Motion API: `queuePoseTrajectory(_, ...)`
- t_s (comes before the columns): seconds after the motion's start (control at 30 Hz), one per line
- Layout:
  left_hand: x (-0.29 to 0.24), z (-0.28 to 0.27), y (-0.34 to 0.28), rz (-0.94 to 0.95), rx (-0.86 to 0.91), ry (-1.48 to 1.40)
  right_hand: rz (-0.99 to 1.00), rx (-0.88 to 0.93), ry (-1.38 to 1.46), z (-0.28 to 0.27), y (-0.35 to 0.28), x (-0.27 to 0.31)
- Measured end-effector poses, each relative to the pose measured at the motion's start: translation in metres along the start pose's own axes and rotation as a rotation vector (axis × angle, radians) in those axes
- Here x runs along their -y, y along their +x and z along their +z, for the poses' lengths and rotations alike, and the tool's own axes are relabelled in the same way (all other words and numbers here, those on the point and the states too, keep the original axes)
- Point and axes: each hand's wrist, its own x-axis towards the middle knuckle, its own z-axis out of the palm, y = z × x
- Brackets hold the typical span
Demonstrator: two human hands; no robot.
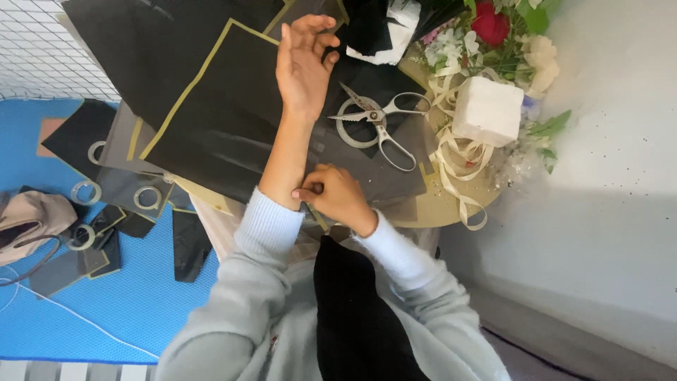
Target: Wrapping a bouquet of flowers with black decorative paper and securing it with tape and ribbon.
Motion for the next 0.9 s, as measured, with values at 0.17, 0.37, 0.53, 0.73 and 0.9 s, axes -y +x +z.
queuePoseTrajectory(0.17, -0.002, -0.003, 0.000, 0.003, 0.011, -0.001, -0.006, 0.008, -0.047, -0.016, -0.001, -0.016)
queuePoseTrajectory(0.37, -0.007, -0.017, 0.005, 0.003, -0.262, 0.256, -0.031, -0.347, 0.285, -0.085, 0.024, -0.101)
queuePoseTrajectory(0.53, 0.015, -0.042, 0.020, -0.103, -0.410, 0.328, 0.027, -0.571, 0.337, -0.142, 0.061, -0.177)
queuePoseTrajectory(0.73, 0.080, -0.094, 0.057, -0.290, -0.363, 0.815, 0.049, -0.568, 0.554, -0.161, 0.127, -0.205)
queuePoseTrajectory(0.9, 0.101, -0.100, 0.061, -0.413, -0.153, 1.019, -0.056, -0.669, 0.495, -0.136, 0.161, -0.191)
